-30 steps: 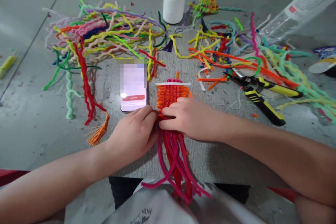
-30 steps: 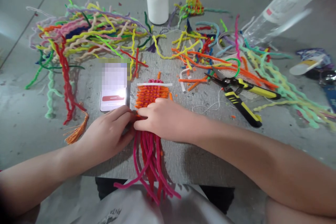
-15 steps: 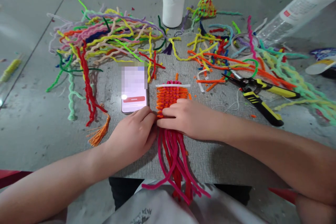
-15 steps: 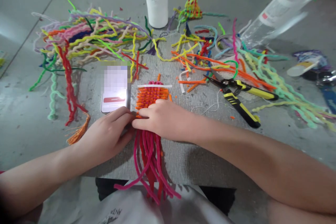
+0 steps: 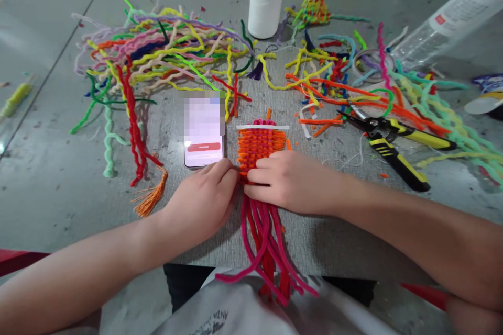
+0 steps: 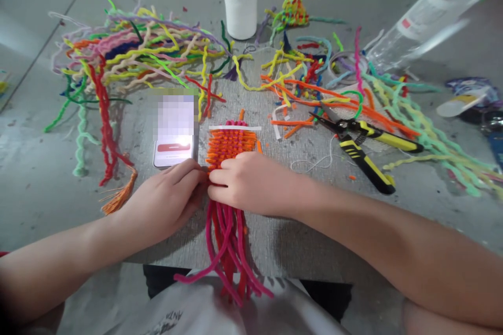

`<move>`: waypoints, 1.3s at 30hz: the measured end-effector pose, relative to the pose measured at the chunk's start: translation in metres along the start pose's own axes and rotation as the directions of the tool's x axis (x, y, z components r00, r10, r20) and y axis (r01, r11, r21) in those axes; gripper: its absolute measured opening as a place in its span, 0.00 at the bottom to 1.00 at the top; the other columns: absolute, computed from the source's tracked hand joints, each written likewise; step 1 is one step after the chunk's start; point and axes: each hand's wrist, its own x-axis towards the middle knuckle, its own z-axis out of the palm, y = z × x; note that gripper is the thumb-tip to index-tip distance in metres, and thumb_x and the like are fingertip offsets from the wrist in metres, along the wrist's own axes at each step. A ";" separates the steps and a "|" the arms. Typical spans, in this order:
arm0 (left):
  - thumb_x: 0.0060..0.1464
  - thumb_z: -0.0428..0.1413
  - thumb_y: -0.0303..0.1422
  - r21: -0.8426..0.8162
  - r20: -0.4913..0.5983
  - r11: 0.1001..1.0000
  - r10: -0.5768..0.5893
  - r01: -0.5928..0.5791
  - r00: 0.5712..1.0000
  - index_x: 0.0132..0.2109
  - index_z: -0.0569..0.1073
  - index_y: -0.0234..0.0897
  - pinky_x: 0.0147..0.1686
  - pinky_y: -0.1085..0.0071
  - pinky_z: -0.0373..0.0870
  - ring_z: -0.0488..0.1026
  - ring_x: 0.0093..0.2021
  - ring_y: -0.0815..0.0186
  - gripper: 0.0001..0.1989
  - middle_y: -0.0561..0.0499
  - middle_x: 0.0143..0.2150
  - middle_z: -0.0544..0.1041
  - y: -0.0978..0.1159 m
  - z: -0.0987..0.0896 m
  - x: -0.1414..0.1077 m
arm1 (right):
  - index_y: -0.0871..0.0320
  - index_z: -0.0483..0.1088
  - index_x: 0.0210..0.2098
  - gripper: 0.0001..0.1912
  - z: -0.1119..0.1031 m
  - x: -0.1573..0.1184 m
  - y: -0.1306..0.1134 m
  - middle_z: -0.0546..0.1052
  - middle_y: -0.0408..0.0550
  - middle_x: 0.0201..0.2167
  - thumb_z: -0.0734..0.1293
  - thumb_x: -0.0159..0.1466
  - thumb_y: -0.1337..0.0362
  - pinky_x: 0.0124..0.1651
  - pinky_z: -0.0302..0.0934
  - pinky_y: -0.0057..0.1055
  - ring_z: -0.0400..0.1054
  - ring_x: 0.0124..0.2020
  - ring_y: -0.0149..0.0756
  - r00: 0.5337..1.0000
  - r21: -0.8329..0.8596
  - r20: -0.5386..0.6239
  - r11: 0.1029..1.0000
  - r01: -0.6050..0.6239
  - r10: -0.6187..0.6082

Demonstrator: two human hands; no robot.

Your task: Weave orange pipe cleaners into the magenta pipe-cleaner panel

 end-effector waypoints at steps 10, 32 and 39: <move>0.67 0.48 0.27 -0.006 -0.068 1.000 0.002 -0.002 0.998 0.42 0.75 0.32 0.36 0.58 0.79 0.76 0.37 0.55 0.10 0.43 0.40 0.75 0.004 0.001 0.003 | 0.59 0.78 0.44 0.12 0.003 -0.001 0.002 0.78 0.46 0.37 0.62 0.79 0.67 0.36 0.50 0.37 0.67 0.37 0.37 0.999 0.104 0.019 0.994 -0.042 0.040; 0.69 0.50 0.28 -0.051 -0.127 0.999 -0.018 0.011 0.992 0.42 0.73 0.34 0.32 0.64 0.76 0.75 0.34 0.60 0.08 0.45 0.40 0.75 0.001 0.000 0.001 | 0.54 0.77 0.48 0.10 -0.011 0.015 0.012 0.79 0.46 0.39 0.68 0.77 0.56 0.32 0.40 0.35 0.69 0.34 0.35 0.961 0.080 0.197 0.974 -0.214 0.195; 0.70 0.52 0.30 -0.063 -0.170 0.998 -0.025 0.015 0.985 0.41 0.73 0.35 0.32 0.65 0.76 0.75 0.33 0.62 0.07 0.46 0.39 0.75 0.002 0.003 0.001 | 0.54 0.78 0.47 0.11 -0.010 0.015 0.012 0.79 0.45 0.39 0.68 0.77 0.55 0.32 0.41 0.35 0.69 0.34 0.35 0.961 0.092 0.198 0.972 -0.215 0.194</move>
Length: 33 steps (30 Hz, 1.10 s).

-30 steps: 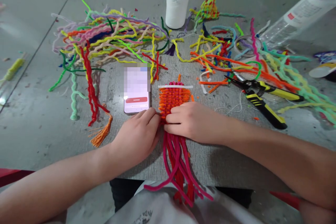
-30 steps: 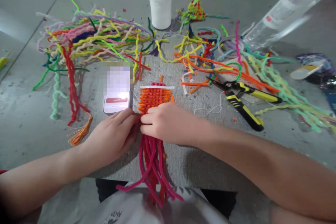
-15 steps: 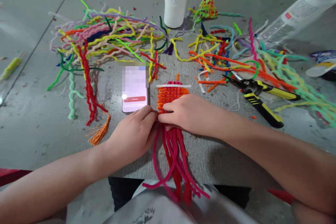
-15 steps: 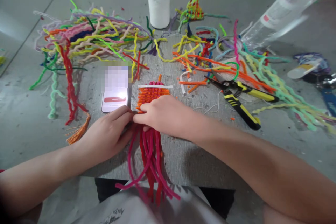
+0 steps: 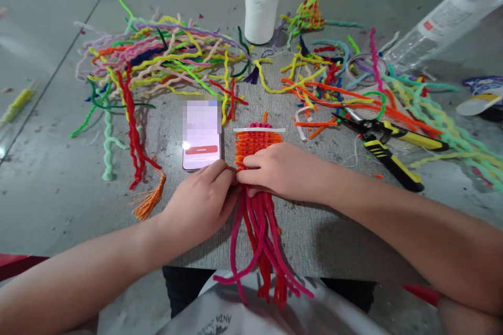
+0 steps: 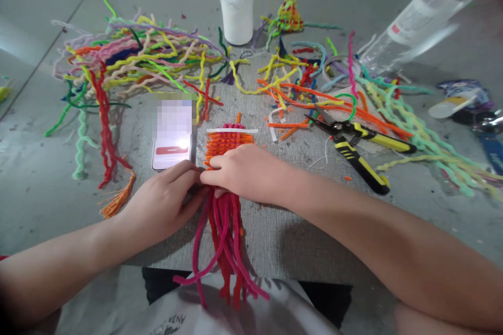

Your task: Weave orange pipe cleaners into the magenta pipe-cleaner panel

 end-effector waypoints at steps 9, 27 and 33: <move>0.71 0.50 0.27 -0.067 0.048 0.998 -0.001 0.004 0.999 0.44 0.74 0.34 0.34 0.66 0.77 0.76 0.36 0.62 0.08 0.46 0.41 0.76 -0.003 -0.003 0.000 | 0.59 0.76 0.47 0.14 0.008 -0.006 0.003 0.79 0.50 0.41 0.67 0.77 0.54 0.35 0.49 0.34 0.69 0.36 0.38 0.998 0.095 -0.056 0.995 -0.015 0.020; 0.70 0.51 0.25 -0.121 -0.017 0.986 0.110 -0.112 0.994 0.51 0.81 0.38 0.42 0.63 0.80 0.78 0.42 0.60 0.14 0.46 0.44 0.78 -0.006 0.000 -0.002 | 0.61 0.76 0.40 0.05 -0.002 -0.035 -0.021 0.78 0.52 0.43 0.68 0.73 0.69 0.44 0.58 0.38 0.68 0.42 0.42 0.960 0.148 -0.051 0.953 -0.265 0.275; 0.72 0.47 0.25 0.114 -0.013 0.964 0.245 -0.242 0.969 0.54 0.81 0.40 0.40 0.62 0.77 0.75 0.43 0.57 0.18 0.44 0.48 0.79 -0.004 -0.001 -0.006 | 0.61 0.78 0.41 0.09 0.005 -0.050 -0.034 0.78 0.53 0.41 0.65 0.76 0.69 0.45 0.59 0.39 0.66 0.42 0.43 0.969 0.044 -0.151 0.980 -0.192 0.197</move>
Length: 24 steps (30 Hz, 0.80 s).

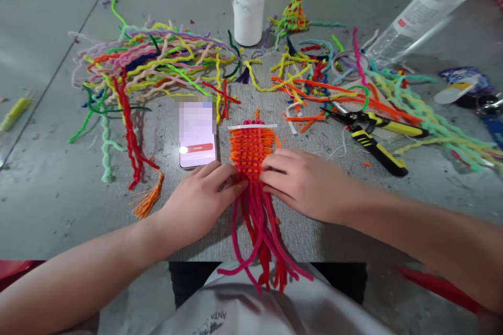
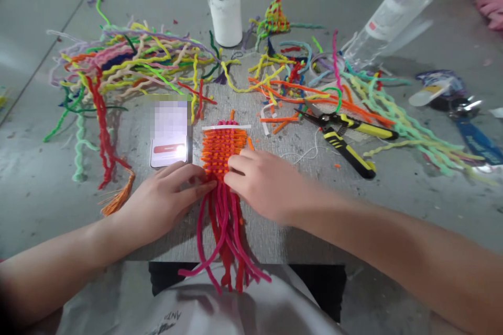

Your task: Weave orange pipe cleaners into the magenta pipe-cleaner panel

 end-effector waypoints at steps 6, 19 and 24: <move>0.75 0.44 0.27 0.109 0.001 0.989 0.102 -0.102 0.995 0.51 0.81 0.36 0.37 0.62 0.77 0.77 0.41 0.56 0.19 0.45 0.47 0.81 0.007 -0.008 0.004 | 0.61 0.80 0.40 0.15 0.021 -0.018 0.000 0.79 0.53 0.38 0.63 0.78 0.65 0.44 0.63 0.37 0.66 0.40 0.41 0.979 0.124 -0.205 0.991 0.047 -0.021; 0.73 0.51 0.27 -0.113 0.005 0.955 0.278 -0.276 0.961 0.40 0.79 0.37 0.39 0.64 0.73 0.74 0.43 0.59 0.13 0.47 0.48 0.81 0.007 -0.011 0.006 | 0.58 0.73 0.31 0.15 0.018 -0.027 -0.011 0.74 0.46 0.33 0.67 0.75 0.60 0.42 0.49 0.39 0.62 0.35 0.37 0.937 0.245 -0.080 0.904 0.350 -0.340; 0.73 0.52 0.29 -0.266 0.062 0.888 0.404 -0.375 0.913 0.38 0.79 0.38 0.40 0.62 0.71 0.74 0.42 0.60 0.14 0.49 0.45 0.81 0.012 -0.014 0.006 | 0.57 0.72 0.29 0.14 0.018 -0.035 -0.023 0.73 0.44 0.30 0.68 0.71 0.62 0.40 0.49 0.39 0.62 0.33 0.37 0.896 0.281 -0.035 0.856 0.434 -0.443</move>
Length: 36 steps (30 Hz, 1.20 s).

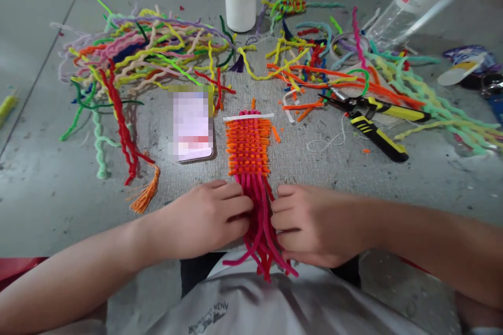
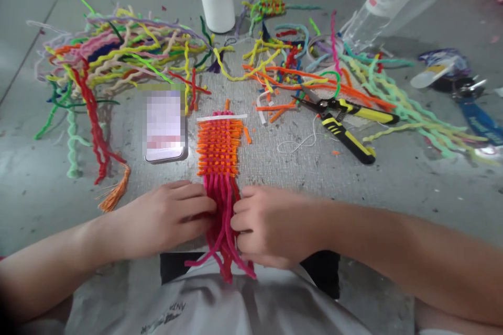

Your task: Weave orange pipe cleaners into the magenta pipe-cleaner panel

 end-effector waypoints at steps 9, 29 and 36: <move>0.66 0.55 0.30 -0.209 0.095 0.958 0.218 -0.194 0.971 0.42 0.79 0.37 0.39 0.60 0.73 0.72 0.38 0.59 0.08 0.44 0.41 0.79 0.009 0.000 0.002 | 0.57 0.70 0.26 0.18 -0.005 0.001 -0.003 0.71 0.44 0.26 0.64 0.74 0.65 0.34 0.48 0.39 0.57 0.29 0.36 0.996 0.030 -0.083 0.999 -0.036 0.038; 0.72 0.53 0.32 0.071 -0.046 0.997 -0.030 0.033 0.998 0.44 0.80 0.36 0.41 0.62 0.75 0.76 0.43 0.58 0.11 0.45 0.46 0.82 -0.001 0.002 -0.001 | 0.60 0.80 0.40 0.12 -0.006 -0.003 0.019 0.80 0.52 0.40 0.66 0.76 0.63 0.47 0.59 0.40 0.67 0.43 0.42 0.974 -0.070 -0.187 0.987 -0.147 0.132; 0.73 0.50 0.29 -0.074 0.026 0.989 0.133 -0.131 0.991 0.48 0.81 0.37 0.46 0.61 0.73 0.77 0.43 0.60 0.13 0.47 0.43 0.82 0.002 -0.001 0.001 | 0.59 0.79 0.41 0.11 -0.008 -0.002 0.016 0.81 0.51 0.43 0.66 0.76 0.63 0.54 0.60 0.43 0.68 0.49 0.43 0.989 -0.049 -0.118 0.995 -0.092 0.086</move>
